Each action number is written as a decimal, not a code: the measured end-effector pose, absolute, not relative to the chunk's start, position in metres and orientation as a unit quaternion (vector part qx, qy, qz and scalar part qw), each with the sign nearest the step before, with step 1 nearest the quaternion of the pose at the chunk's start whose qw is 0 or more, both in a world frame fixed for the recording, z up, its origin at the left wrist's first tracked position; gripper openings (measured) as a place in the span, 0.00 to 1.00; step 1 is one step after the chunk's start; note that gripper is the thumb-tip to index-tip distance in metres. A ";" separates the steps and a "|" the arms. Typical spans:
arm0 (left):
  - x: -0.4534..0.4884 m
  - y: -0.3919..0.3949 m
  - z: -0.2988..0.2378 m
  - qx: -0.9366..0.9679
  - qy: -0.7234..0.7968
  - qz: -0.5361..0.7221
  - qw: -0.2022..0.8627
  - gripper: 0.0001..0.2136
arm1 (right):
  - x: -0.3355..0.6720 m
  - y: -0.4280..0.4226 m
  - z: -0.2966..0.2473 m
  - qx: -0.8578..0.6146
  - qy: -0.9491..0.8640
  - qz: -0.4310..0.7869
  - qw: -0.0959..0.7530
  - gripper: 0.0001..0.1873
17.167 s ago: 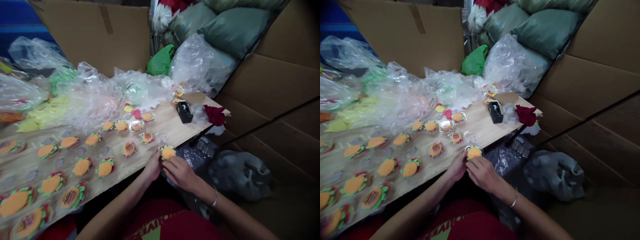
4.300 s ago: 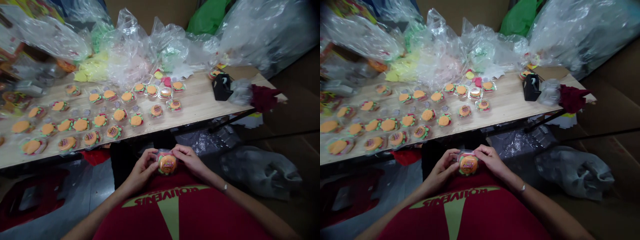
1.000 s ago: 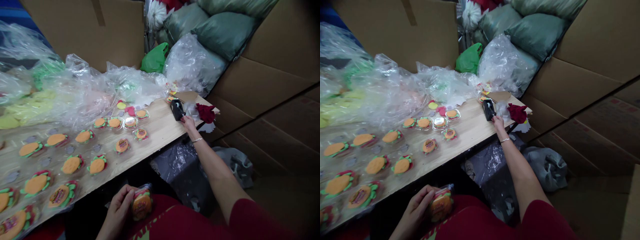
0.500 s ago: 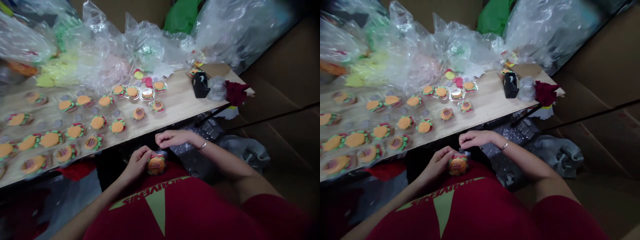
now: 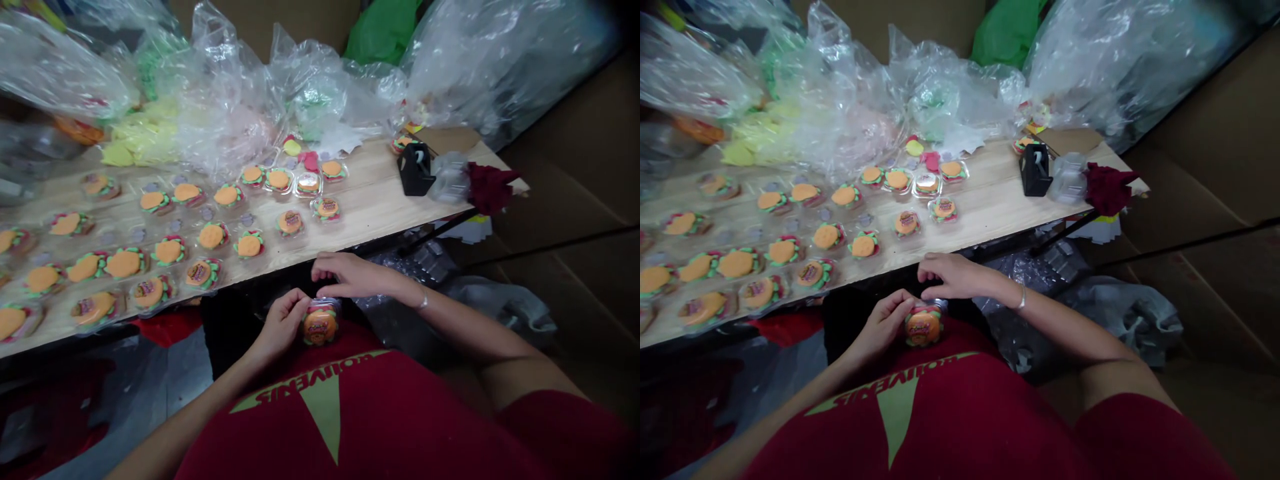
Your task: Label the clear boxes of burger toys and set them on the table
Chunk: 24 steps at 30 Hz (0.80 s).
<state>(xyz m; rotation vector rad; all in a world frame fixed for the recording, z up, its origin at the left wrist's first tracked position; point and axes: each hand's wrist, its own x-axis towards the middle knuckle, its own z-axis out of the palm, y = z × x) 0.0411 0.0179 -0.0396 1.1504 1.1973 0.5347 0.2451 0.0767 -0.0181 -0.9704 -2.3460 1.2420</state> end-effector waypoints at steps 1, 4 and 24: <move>0.041 0.018 -0.039 0.506 0.526 0.237 0.642 0.14 | 0.245 0.072 -0.017 -0.346 -0.818 0.426 0.170 0.07; 0.043 0.017 -0.038 0.515 0.525 0.237 0.634 0.14 | 0.241 0.062 -0.022 -0.356 -0.797 0.456 0.174 0.07; 0.071 0.039 -0.042 0.545 0.491 0.238 0.637 0.16 | 0.257 0.037 -0.051 -0.412 -0.667 0.585 0.207 0.11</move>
